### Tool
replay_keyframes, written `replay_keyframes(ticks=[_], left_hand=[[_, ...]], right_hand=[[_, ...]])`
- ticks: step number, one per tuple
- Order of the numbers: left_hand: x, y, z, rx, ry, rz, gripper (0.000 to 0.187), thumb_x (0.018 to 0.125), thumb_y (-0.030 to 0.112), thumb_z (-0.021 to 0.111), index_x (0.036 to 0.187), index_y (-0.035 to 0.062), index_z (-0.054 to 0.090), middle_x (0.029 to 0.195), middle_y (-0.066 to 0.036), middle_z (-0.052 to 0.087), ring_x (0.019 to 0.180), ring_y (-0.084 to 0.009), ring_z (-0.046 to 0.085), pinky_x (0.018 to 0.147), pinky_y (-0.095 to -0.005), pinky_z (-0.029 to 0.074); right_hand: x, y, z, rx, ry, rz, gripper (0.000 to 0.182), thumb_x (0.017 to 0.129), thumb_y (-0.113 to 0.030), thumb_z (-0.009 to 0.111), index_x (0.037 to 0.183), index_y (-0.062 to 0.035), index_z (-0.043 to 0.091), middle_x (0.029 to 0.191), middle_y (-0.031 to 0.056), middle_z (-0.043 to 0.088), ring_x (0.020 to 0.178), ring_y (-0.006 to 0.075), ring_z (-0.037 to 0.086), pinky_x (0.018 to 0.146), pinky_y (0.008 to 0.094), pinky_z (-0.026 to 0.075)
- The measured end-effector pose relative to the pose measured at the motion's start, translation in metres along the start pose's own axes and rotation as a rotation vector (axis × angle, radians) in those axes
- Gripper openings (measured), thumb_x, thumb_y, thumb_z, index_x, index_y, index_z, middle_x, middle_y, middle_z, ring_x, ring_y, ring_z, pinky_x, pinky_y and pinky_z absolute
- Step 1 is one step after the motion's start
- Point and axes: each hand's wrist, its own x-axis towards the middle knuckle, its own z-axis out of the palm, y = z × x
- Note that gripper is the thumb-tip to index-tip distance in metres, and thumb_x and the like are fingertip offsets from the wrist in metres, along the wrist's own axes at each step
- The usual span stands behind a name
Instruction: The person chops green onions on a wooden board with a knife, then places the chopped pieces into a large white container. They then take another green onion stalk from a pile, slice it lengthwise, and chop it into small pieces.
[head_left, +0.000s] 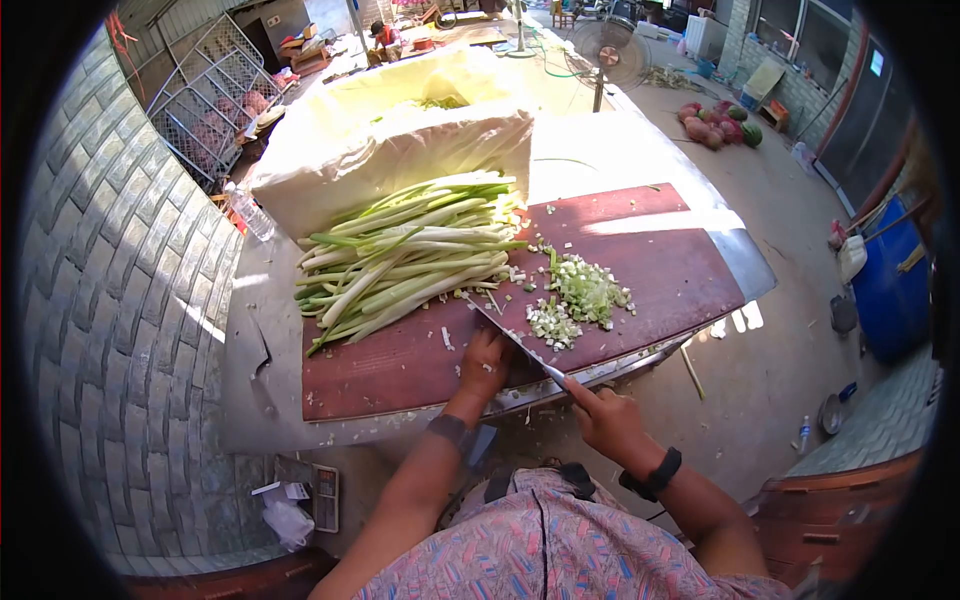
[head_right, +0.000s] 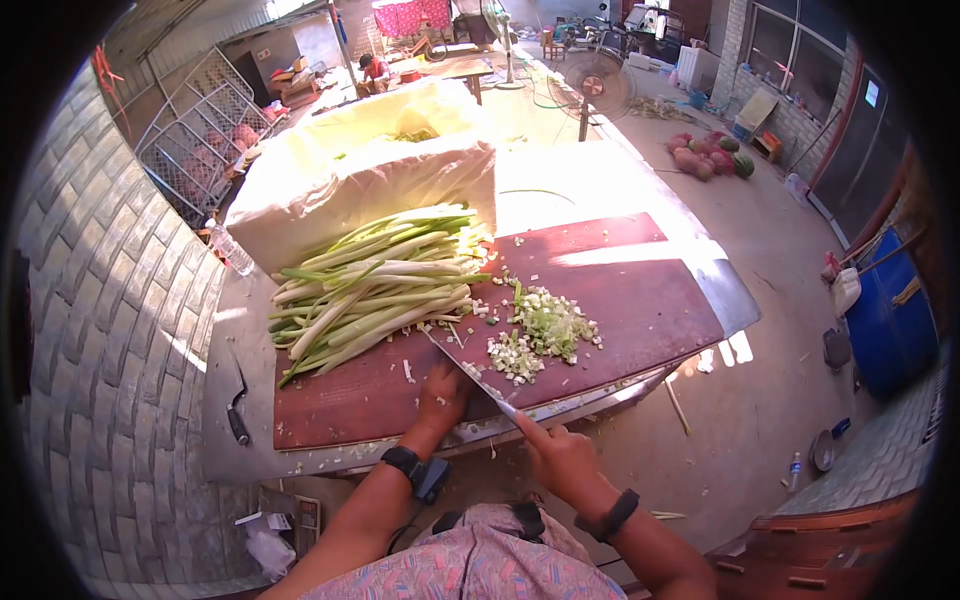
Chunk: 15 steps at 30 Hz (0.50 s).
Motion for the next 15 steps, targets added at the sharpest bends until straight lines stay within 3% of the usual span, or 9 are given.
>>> replay_keyframes(ticks=[4,6,13,15], left_hand=[[-0.001,-0.001,-0.002,0.004,-0.059,-0.008,0.01,0.073,0.003,0.067,0.082,0.0062,0.063,0.088,-0.013,0.058,0.086,-0.0354,0.056,0.072,-0.0432,0.048],[-0.002,0.0,-0.004,-0.017,-0.048,0.007,0.01,0.073,0.003,0.067,0.081,0.0059,0.063,0.088,-0.012,0.058,0.085,-0.0349,0.056,0.072,-0.0433,0.047],[-0.004,-0.001,0.0,0.059,-0.022,0.001,0.007,0.074,0.005,0.065,0.079,0.0077,0.061,0.085,-0.012,0.058,0.084,-0.033,0.056,0.072,-0.0445,0.046],[-0.005,-0.003,0.0,0.03,-0.003,0.002,0.007,0.073,0.006,0.065,0.079,0.0077,0.061,0.085,-0.012,0.058,0.084,-0.0334,0.056,0.073,-0.0446,0.046]], right_hand=[[0.021,0.015,0.03,0.029,0.036,-0.006,0.051,0.083,-0.017,0.066,0.132,-0.0245,0.056,0.065,0.0123,0.056,0.054,0.032,0.058,0.05,0.0441,0.047],[0.023,0.021,0.032,0.122,0.112,0.065,0.051,0.079,-0.014,0.069,0.129,-0.0206,0.059,0.066,0.0136,0.058,0.06,0.0334,0.06,0.053,0.0426,0.048],[-0.01,0.011,-0.012,0.126,0.122,0.085,0.049,0.079,-0.014,0.069,0.127,-0.0193,0.061,0.067,0.0136,0.059,0.059,0.0332,0.06,0.054,0.0426,0.047],[-0.018,-0.002,-0.025,0.082,0.034,0.064,0.049,0.079,-0.015,0.069,0.127,-0.0201,0.061,0.066,0.0133,0.057,0.057,0.033,0.059,0.053,0.0433,0.047]])
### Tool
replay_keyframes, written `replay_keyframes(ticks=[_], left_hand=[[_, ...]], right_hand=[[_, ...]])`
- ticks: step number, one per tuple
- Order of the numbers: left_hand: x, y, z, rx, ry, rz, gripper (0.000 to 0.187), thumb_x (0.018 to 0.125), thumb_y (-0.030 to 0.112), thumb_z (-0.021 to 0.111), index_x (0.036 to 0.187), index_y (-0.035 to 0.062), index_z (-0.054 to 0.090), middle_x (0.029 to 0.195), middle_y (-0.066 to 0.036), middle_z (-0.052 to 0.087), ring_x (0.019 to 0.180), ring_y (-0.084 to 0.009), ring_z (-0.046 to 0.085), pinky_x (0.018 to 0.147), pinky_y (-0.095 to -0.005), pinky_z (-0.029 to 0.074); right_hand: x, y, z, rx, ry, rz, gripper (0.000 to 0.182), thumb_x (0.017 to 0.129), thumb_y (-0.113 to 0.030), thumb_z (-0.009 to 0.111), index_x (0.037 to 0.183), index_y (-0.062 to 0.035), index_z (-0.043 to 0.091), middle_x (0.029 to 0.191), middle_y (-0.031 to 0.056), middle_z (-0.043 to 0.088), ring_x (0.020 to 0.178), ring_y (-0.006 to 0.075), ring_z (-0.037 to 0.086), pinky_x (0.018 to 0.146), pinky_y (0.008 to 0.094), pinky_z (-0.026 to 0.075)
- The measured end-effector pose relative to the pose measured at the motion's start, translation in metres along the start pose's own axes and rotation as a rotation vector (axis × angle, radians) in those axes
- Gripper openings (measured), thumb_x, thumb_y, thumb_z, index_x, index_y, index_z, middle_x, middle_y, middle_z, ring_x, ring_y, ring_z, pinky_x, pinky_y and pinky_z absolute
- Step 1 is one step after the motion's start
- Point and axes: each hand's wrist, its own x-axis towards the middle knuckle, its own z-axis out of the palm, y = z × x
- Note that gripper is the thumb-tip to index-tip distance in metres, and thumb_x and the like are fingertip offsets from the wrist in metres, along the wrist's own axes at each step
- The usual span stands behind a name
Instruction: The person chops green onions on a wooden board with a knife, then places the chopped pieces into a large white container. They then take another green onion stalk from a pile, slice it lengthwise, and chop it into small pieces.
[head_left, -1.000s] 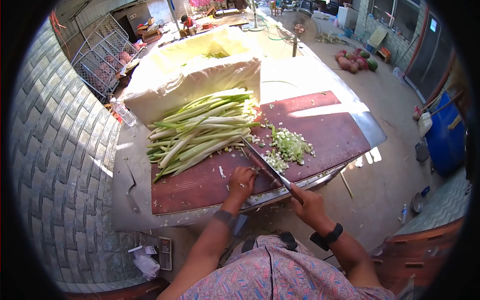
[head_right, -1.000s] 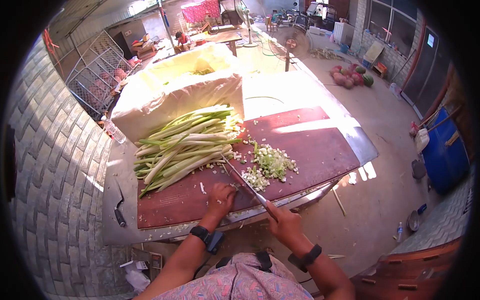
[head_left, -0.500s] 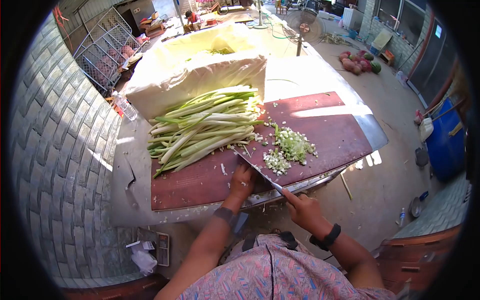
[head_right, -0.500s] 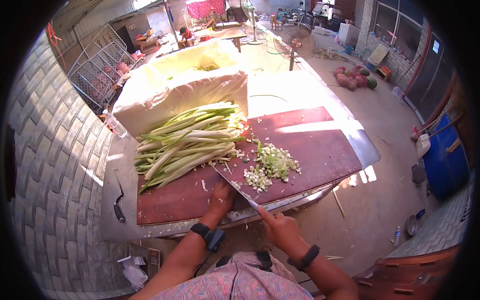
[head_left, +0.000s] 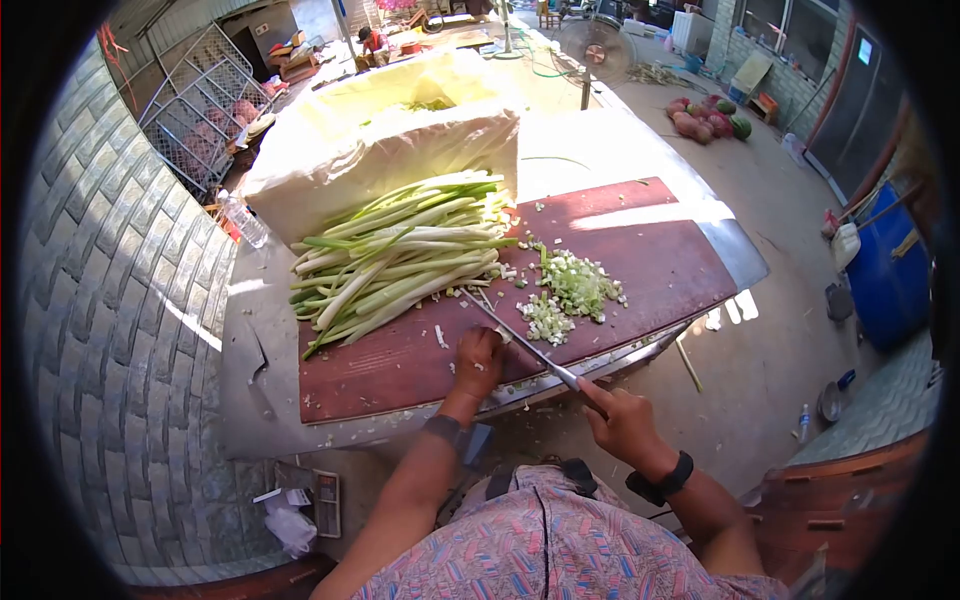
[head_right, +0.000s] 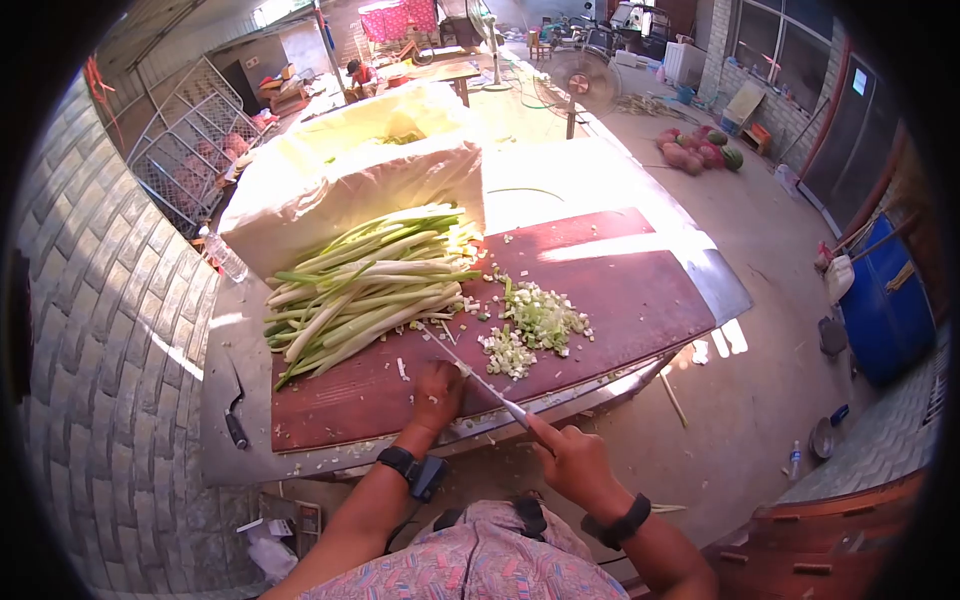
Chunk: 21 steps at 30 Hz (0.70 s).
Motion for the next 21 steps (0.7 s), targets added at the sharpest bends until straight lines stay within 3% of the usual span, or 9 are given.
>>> replay_keyframes(ticks=[10,15,18,21], left_hand=[[0.003,-0.002,-0.002,-0.065,0.005,0.037,0.009,0.072,0.004,0.065,0.08,0.0052,0.062,0.086,-0.014,0.058,0.085,-0.0354,0.055,0.075,-0.0438,0.048],[0.004,0.001,-0.01,-0.027,-0.046,0.059,0.011,0.073,0.002,0.066,0.083,0.0046,0.063,0.088,-0.014,0.058,0.086,-0.0353,0.055,0.075,-0.0424,0.048],[0.002,0.005,-0.015,-0.064,-0.048,0.057,0.011,0.074,0.002,0.067,0.084,0.0044,0.062,0.09,-0.015,0.058,0.087,-0.0357,0.056,0.074,-0.0427,0.048],[0.0,0.0,-0.013,-0.074,-0.043,0.052,0.011,0.074,0.002,0.067,0.083,0.0045,0.061,0.09,-0.015,0.058,0.086,-0.0362,0.056,0.073,-0.0436,0.047]], right_hand=[[0.023,-0.013,0.018,-0.081,-0.099,0.011,0.05,0.081,-0.017,0.068,0.129,-0.0229,0.058,0.065,0.0134,0.056,0.056,0.0344,0.058,0.052,0.044,0.046],[0.046,0.011,0.066,0.127,0.049,-0.026,0.052,0.082,-0.015,0.065,0.133,-0.0208,0.055,0.066,0.0163,0.058,0.06,0.0366,0.06,0.056,0.0469,0.048],[0.04,0.019,0.065,0.239,0.137,0.003,0.05,0.082,-0.015,0.066,0.131,-0.0191,0.057,0.067,0.0165,0.059,0.06,0.0368,0.06,0.057,0.0464,0.049],[0.023,0.024,0.049,0.159,0.103,0.032,0.051,0.081,-0.016,0.067,0.13,-0.0203,0.057,0.068,0.0155,0.059,0.06,0.0361,0.06,0.057,0.0465,0.048]])
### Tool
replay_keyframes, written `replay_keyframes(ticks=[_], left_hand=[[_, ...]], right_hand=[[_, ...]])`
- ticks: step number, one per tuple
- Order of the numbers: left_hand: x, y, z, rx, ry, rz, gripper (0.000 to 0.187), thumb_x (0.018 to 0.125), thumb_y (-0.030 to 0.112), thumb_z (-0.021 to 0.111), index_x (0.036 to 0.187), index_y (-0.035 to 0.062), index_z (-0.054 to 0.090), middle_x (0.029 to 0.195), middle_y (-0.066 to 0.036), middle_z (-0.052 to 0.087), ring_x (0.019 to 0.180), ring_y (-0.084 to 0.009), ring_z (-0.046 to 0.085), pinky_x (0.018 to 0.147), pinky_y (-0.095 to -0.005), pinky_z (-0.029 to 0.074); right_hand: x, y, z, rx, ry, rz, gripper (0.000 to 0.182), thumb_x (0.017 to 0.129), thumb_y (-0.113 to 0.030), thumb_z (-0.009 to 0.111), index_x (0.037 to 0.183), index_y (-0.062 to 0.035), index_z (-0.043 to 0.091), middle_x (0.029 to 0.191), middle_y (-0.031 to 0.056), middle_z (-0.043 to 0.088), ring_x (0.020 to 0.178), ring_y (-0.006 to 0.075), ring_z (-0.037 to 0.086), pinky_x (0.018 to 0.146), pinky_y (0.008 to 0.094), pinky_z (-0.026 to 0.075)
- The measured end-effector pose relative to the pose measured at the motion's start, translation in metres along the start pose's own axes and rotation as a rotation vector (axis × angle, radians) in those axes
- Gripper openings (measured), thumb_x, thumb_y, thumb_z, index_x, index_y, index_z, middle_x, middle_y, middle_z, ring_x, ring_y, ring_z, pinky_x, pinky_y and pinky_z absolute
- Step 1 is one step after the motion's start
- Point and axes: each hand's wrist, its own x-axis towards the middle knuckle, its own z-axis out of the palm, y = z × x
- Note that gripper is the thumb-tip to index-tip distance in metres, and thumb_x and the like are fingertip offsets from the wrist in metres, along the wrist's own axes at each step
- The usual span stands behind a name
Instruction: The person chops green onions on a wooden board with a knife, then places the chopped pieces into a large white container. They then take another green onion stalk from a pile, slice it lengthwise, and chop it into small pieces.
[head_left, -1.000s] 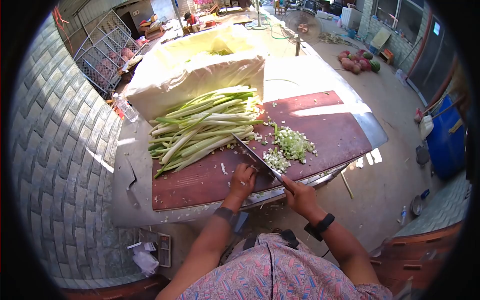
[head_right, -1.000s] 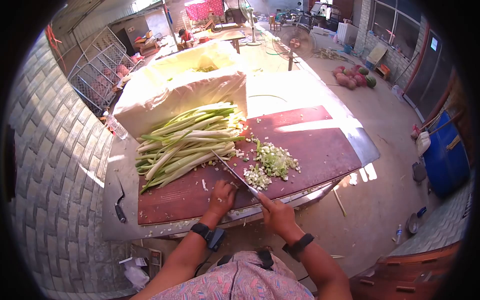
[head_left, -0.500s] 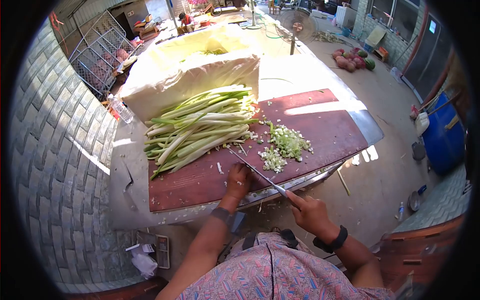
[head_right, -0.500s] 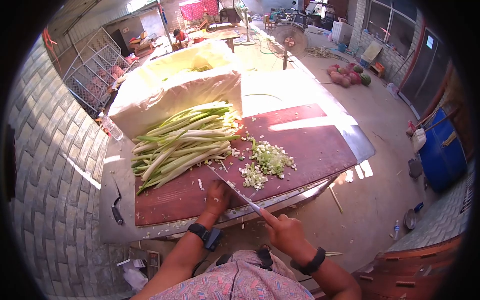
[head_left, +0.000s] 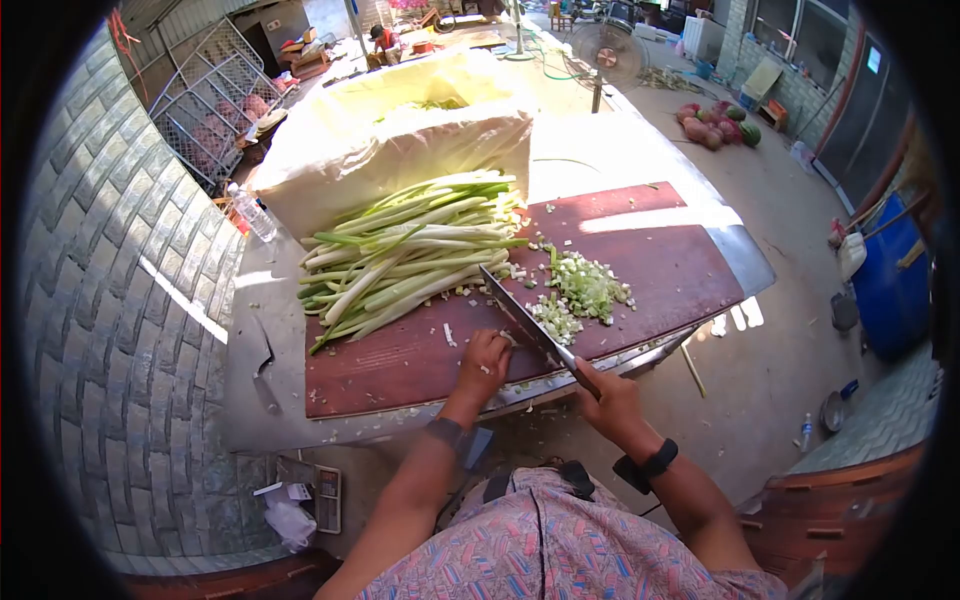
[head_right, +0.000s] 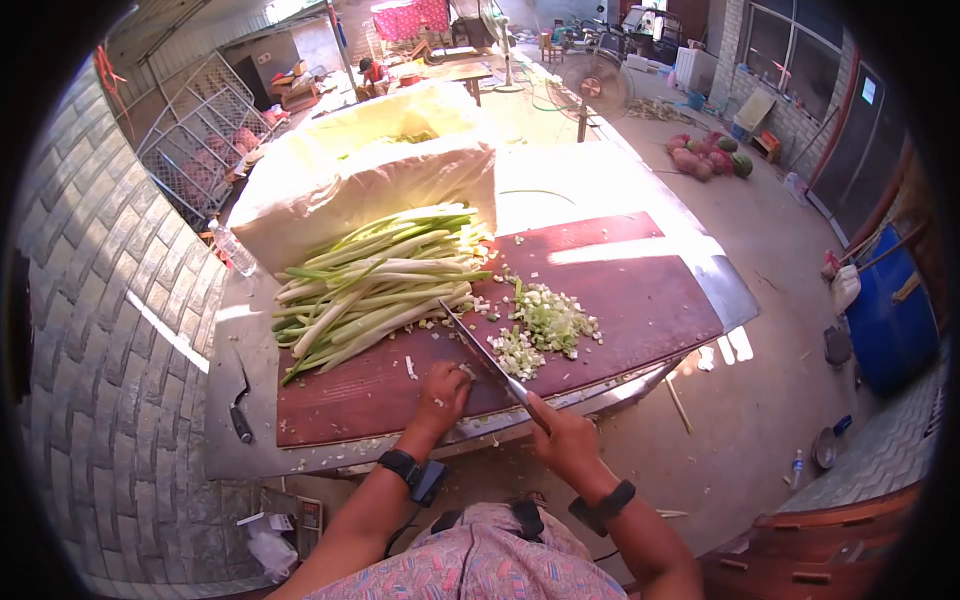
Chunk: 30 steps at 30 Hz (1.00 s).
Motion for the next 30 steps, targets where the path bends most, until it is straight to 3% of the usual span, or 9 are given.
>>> replay_keyframes(ticks=[5,8,12,18,20,22,25,30], left_hand=[[-0.003,-0.002,0.006,-0.003,0.028,-0.035,0.01,0.073,0.002,0.066,0.081,0.0044,0.06,0.088,-0.014,0.057,0.085,-0.037,0.055,0.072,-0.0449,0.047],[-0.004,-0.008,0.01,0.017,0.059,0.014,0.011,0.072,0.002,0.069,0.079,0.0031,0.061,0.086,-0.016,0.06,0.08,-0.0367,0.058,0.069,-0.0438,0.048],[-0.002,-0.003,0.005,-0.045,0.052,-0.034,0.009,0.073,0.002,0.065,0.081,0.004,0.062,0.089,-0.015,0.057,0.086,-0.0376,0.055,0.075,-0.0457,0.047],[-0.002,-0.003,0.001,0.006,0.008,-0.034,0.013,0.073,0.003,0.067,0.086,0.0037,0.062,0.094,-0.016,0.058,0.089,-0.0383,0.056,0.078,-0.045,0.047],[-0.002,0.004,-0.005,-0.03,0.004,-0.033,0.015,0.073,0.004,0.067,0.087,0.0037,0.062,0.096,-0.016,0.058,0.09,-0.0384,0.056,0.078,-0.0452,0.047],[0.001,0.022,-0.023,0.209,0.139,0.06,0.015,0.074,0.004,0.068,0.088,0.0031,0.063,0.097,-0.017,0.058,0.09,-0.037,0.057,0.077,-0.044,0.047],[-0.009,0.009,-0.017,0.081,0.007,-0.046,0.015,0.072,0.003,0.068,0.086,0.0037,0.061,0.094,-0.016,0.059,0.088,-0.0369,0.057,0.076,-0.0431,0.048],[-0.005,0.004,-0.007,0.037,0.013,-0.001,0.016,0.072,0.003,0.068,0.086,0.004,0.06,0.088,-0.015,0.06,0.084,-0.0365,0.057,0.073,-0.0438,0.047]], right_hand=[[-0.016,-0.037,-0.043,-0.112,-0.13,-0.003,0.05,0.079,-0.015,0.069,0.128,-0.0198,0.059,0.071,0.0147,0.061,0.063,0.0353,0.061,0.056,0.0446,0.048],[-0.017,-0.041,-0.045,-0.163,-0.182,-0.005,0.051,0.08,-0.016,0.069,0.129,-0.0223,0.058,0.068,0.0142,0.059,0.061,0.0351,0.06,0.055,0.0451,0.048],[-0.001,-0.048,-0.034,-0.196,-0.229,0.0,0.05,0.081,-0.017,0.068,0.13,-0.0229,0.057,0.067,0.0142,0.057,0.06,0.035,0.06,0.054,0.0455,0.048],[0.024,-0.025,0.022,-0.111,-0.097,-0.075,0.05,0.081,-0.017,0.068,0.13,-0.0221,0.058,0.067,0.0143,0.058,0.059,0.0352,0.06,0.053,0.0456,0.048],[0.023,-0.023,0.022,-0.114,-0.098,-0.072,0.05,0.081,-0.016,0.068,0.13,-0.0221,0.058,0.067,0.0144,0.058,0.059,0.035,0.06,0.053,0.0453,0.048],[0.023,-0.021,0.019,-0.119,-0.102,-0.072,0.05,0.081,-0.016,0.068,0.13,-0.022,0.058,0.068,0.0146,0.059,0.059,0.0348,0.061,0.053,0.0449,0.048],[0.018,-0.021,0.011,-0.083,-0.091,-0.081,0.05,0.08,-0.015,0.068,0.129,-0.0218,0.059,0.068,0.0148,0.059,0.059,0.0341,0.061,0.053,0.0443,0.048],[0.011,-0.009,-0.006,-0.169,-0.069,-0.017,0.05,0.079,-0.013,0.068,0.128,-0.0201,0.06,0.067,0.0141,0.059,0.058,0.0337,0.061,0.054,0.0437,0.048]])
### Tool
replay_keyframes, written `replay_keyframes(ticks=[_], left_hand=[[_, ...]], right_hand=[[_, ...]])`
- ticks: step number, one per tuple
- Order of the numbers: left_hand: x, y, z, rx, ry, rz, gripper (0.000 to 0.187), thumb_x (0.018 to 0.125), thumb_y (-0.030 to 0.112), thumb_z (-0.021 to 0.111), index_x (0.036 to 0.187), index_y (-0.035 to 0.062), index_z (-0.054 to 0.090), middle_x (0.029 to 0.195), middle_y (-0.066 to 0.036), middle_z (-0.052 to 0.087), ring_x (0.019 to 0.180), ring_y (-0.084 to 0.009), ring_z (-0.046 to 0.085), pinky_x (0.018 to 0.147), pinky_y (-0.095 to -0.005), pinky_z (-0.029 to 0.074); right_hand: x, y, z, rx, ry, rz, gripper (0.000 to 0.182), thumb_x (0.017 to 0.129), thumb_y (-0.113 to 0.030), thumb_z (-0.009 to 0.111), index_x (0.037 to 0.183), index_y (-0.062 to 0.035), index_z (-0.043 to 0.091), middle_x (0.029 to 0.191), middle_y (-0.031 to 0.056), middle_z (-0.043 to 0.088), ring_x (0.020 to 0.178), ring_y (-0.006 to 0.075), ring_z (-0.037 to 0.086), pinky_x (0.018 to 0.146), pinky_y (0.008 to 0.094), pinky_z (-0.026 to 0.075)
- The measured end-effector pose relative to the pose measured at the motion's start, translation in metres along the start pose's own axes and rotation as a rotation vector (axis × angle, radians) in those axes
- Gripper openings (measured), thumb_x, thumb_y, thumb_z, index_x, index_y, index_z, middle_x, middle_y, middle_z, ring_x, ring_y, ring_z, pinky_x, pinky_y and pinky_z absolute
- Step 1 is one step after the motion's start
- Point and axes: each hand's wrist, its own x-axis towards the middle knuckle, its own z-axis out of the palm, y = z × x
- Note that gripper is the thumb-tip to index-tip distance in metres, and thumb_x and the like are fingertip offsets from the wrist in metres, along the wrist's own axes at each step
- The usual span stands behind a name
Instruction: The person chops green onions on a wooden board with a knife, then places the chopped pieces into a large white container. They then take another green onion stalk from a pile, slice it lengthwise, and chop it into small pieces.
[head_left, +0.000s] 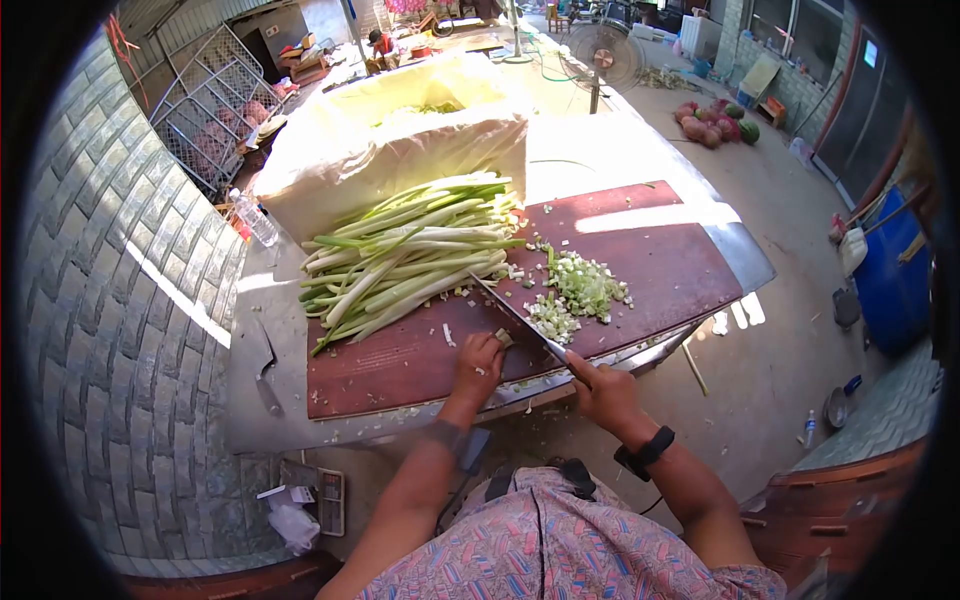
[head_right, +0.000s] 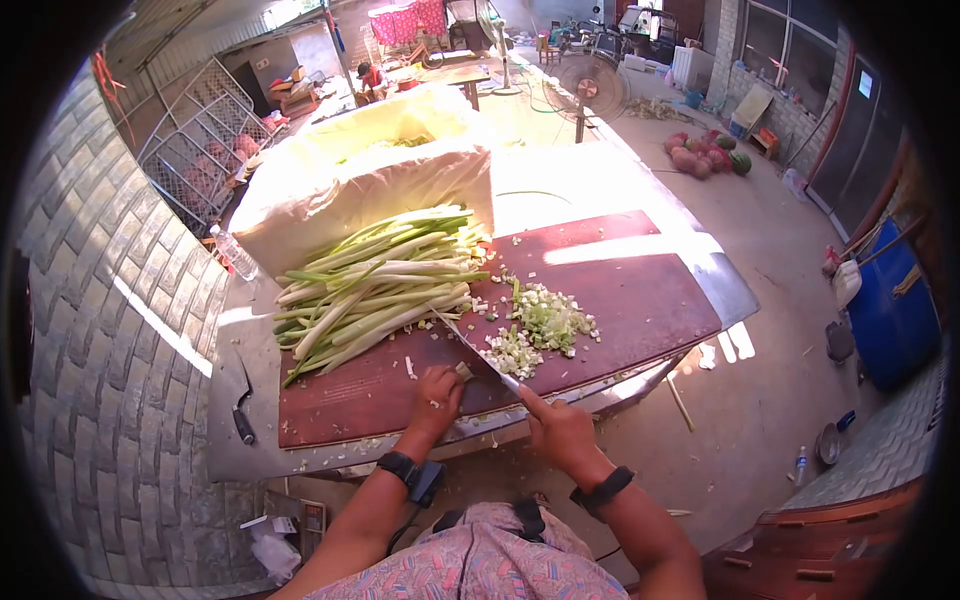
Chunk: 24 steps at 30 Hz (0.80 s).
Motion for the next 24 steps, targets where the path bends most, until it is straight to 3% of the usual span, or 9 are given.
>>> replay_keyframes(ticks=[5,10,12,15,19,24], left_hand=[[0.007,0.0,0.009,0.013,-0.073,-0.038,0.013,0.076,0.003,0.065,0.088,0.005,0.06,0.091,-0.013,0.06,0.085,-0.0354,0.056,0.074,-0.0437,0.048],[0.01,0.0,0.015,0.022,0.011,-0.037,0.014,0.077,0.005,0.065,0.091,0.0072,0.063,0.09,-0.012,0.06,0.084,-0.0341,0.057,0.072,-0.044,0.049],[0.009,-0.002,0.017,0.014,0.014,-0.028,0.014,0.077,0.005,0.066,0.091,0.0071,0.063,0.09,-0.012,0.06,0.084,-0.0341,0.057,0.072,-0.044,0.049],[0.008,-0.005,0.017,0.005,0.016,-0.029,0.014,0.076,0.004,0.066,0.09,0.0069,0.063,0.089,-0.012,0.059,0.084,-0.0342,0.056,0.072,-0.0437,0.048],[0.008,-0.005,0.017,0.02,-0.006,-0.04,0.015,0.074,0.003,0.067,0.088,0.0065,0.063,0.087,-0.012,0.058,0.084,-0.0345,0.056,0.072,-0.043,0.048],[0.008,-0.002,0.013,0.018,-0.011,-0.033,0.014,0.074,0.001,0.066,0.086,0.0052,0.061,0.088,-0.014,0.056,0.086,-0.0353,0.056,0.073,-0.0433,0.048]], right_hand=[[-0.012,-0.006,-0.022,0.021,0.031,-0.028,0.05,0.079,-0.012,0.069,0.127,-0.019,0.06,0.067,0.0137,0.058,0.059,0.0332,0.061,0.054,0.043,0.048],[-0.022,-0.017,-0.035,0.007,-0.029,-0.029,0.048,0.079,-0.013,0.069,0.127,-0.0188,0.061,0.068,0.0141,0.059,0.061,0.0332,0.061,0.055,0.0433,0.048],[-0.023,-0.014,-0.033,0.004,-0.035,-0.061,0.054,0.081,-0.016,0.067,0.132,-0.0245,0.054,0.068,0.013,0.059,0.058,0.0338,0.06,0.053,0.0455,0.048],[-0.013,-0.023,-0.036,0.009,-0.095,-0.013,0.052,0.082,-0.017,0.066,0.133,-0.025,0.054,0.067,0.0137,0.058,0.057,0.0344,0.06,0.053,0.0461,0.048],[0.008,-0.01,0.008,-0.021,-0.119,-0.006,0.052,0.083,-0.017,0.065,0.133,-0.025,0.054,0.066,0.014,0.059,0.058,0.0347,0.06,0.053,0.046,0.048],[0.015,0.005,0.029,0.105,0.048,-0.011,0.048,0.083,-0.018,0.065,0.129,-0.0215,0.058,0.067,0.0145,0.059,0.06,0.035,0.06,0.055,0.0455,0.048]])
